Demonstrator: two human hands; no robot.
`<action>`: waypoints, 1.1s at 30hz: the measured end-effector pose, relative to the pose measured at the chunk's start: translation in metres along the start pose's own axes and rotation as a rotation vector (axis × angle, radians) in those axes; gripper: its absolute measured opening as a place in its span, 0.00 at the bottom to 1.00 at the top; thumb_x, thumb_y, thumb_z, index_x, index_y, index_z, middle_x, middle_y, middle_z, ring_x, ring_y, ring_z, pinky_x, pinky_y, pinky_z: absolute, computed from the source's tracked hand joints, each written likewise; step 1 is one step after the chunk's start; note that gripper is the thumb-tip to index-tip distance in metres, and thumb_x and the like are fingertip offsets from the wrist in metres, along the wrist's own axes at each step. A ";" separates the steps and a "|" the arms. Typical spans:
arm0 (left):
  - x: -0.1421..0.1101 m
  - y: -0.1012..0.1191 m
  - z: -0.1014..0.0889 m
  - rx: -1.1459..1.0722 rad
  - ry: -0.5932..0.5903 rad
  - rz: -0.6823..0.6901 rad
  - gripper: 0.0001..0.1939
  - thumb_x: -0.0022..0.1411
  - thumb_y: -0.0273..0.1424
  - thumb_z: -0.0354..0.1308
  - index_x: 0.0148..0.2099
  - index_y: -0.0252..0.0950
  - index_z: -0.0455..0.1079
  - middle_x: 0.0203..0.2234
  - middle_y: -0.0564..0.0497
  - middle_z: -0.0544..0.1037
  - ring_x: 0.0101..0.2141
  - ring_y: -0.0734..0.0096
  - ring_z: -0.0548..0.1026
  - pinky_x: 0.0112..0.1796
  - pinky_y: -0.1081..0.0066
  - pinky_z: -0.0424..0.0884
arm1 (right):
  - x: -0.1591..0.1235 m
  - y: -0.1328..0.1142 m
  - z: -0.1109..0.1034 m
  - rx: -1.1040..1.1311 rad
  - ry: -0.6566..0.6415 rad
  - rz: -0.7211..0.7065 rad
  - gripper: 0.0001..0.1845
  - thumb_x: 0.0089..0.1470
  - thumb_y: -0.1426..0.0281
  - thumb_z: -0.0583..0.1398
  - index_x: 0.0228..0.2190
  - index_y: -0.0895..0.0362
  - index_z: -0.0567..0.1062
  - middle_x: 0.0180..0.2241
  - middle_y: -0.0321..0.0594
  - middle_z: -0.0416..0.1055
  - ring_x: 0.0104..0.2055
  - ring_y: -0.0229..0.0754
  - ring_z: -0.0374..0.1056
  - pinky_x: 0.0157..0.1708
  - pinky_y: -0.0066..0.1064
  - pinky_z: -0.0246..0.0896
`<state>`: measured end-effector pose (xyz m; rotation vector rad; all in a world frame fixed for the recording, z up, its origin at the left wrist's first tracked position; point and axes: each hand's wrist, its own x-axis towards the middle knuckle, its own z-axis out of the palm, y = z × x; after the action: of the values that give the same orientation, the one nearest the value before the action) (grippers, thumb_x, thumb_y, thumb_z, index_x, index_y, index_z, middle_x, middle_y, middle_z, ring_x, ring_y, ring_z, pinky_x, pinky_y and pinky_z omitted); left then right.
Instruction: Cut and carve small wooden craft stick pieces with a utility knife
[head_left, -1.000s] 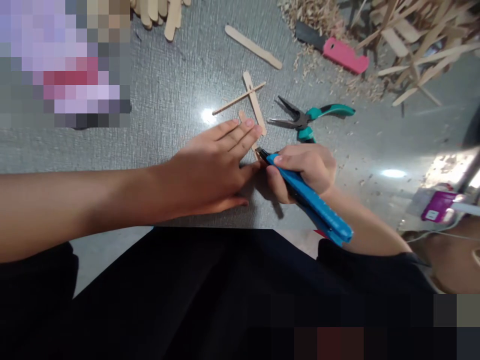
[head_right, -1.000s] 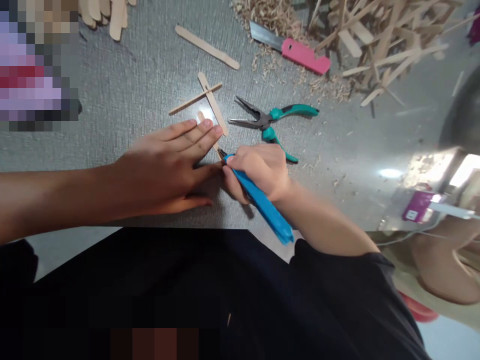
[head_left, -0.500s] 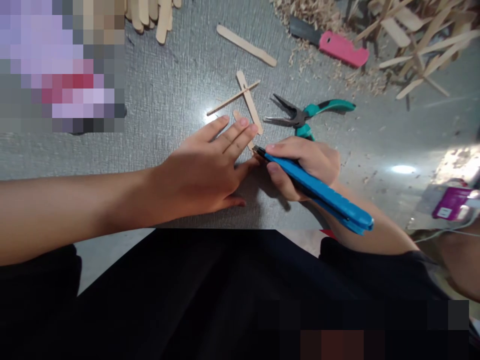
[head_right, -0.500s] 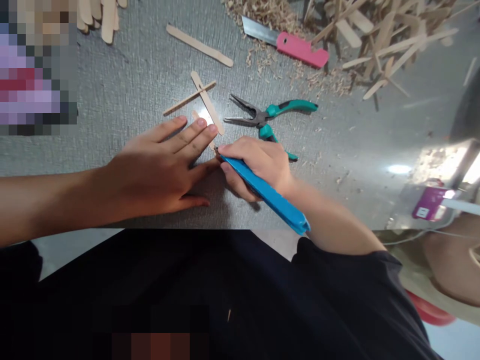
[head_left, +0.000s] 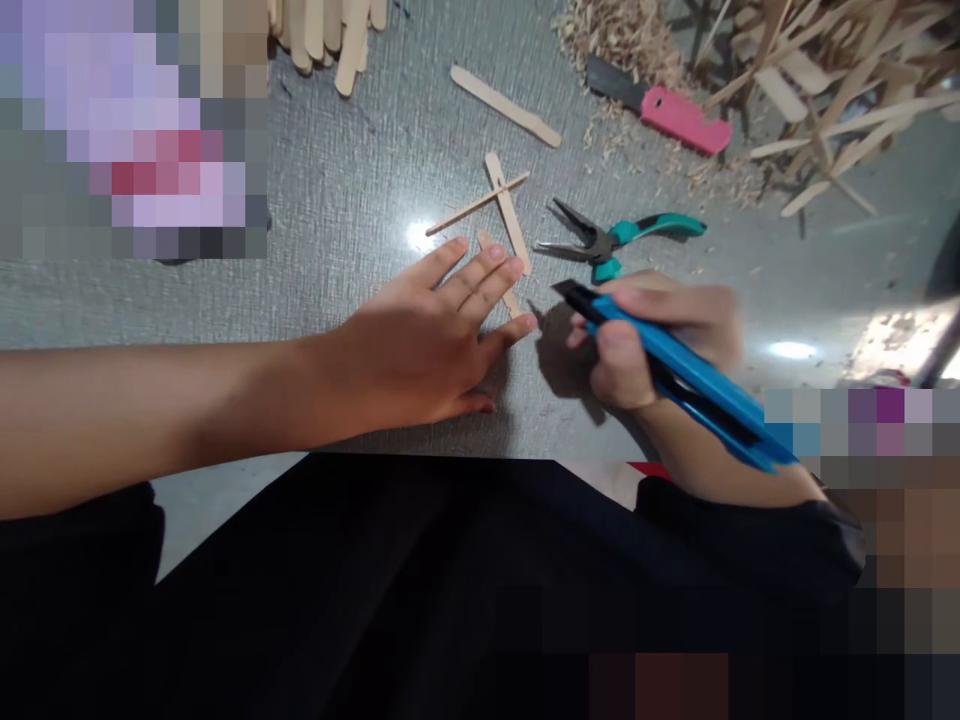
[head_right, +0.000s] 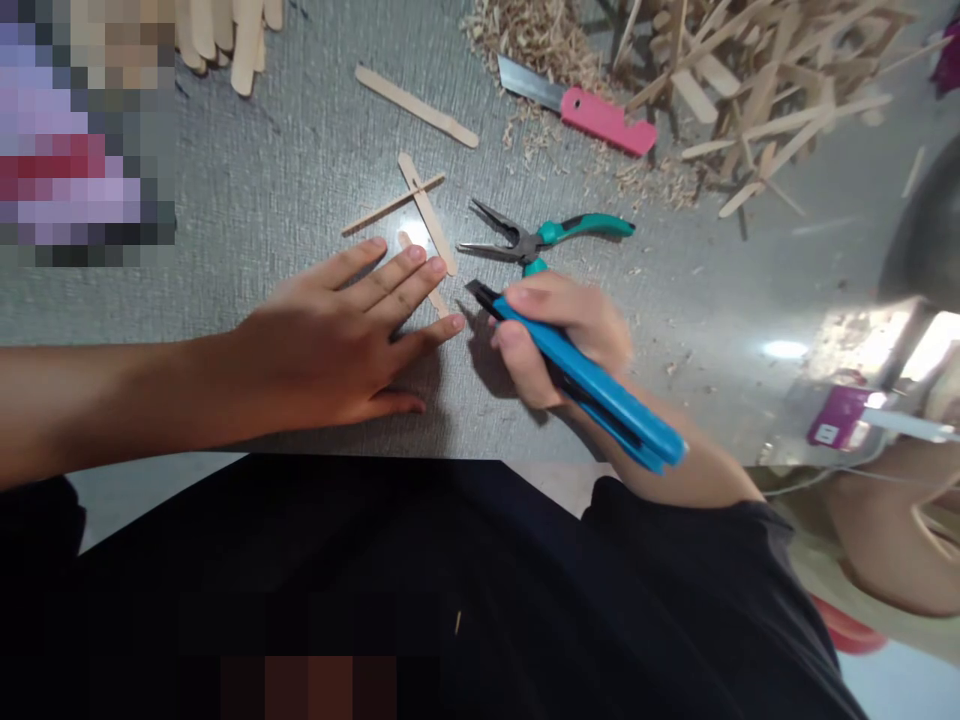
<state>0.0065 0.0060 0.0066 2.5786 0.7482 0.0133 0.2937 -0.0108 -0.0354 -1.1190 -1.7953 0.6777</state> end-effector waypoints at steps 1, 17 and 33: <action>0.000 0.000 0.000 0.002 -0.005 0.001 0.46 0.73 0.50 0.74 0.84 0.37 0.67 0.87 0.33 0.53 0.86 0.29 0.51 0.84 0.35 0.48 | -0.001 0.002 0.001 -0.001 0.058 -0.052 0.14 0.65 0.53 0.72 0.48 0.44 0.85 0.33 0.35 0.85 0.27 0.47 0.83 0.27 0.40 0.82; -0.001 -0.002 0.000 0.030 -0.055 0.025 0.46 0.76 0.49 0.71 0.87 0.42 0.63 0.88 0.36 0.53 0.85 0.24 0.49 0.82 0.28 0.50 | 0.017 -0.016 0.004 -0.100 -0.116 -0.257 0.15 0.64 0.65 0.70 0.52 0.45 0.82 0.37 0.36 0.88 0.30 0.47 0.85 0.26 0.37 0.79; -0.003 -0.003 0.002 -0.042 -0.008 0.042 0.40 0.79 0.46 0.62 0.84 0.32 0.64 0.87 0.35 0.55 0.84 0.20 0.50 0.81 0.27 0.49 | 0.017 -0.025 0.008 -0.211 -0.232 -0.367 0.14 0.72 0.69 0.66 0.55 0.42 0.79 0.33 0.33 0.82 0.28 0.46 0.77 0.29 0.39 0.74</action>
<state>0.0026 0.0060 0.0035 2.5525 0.6834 0.0319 0.2728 -0.0068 -0.0122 -0.8327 -2.2398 0.4166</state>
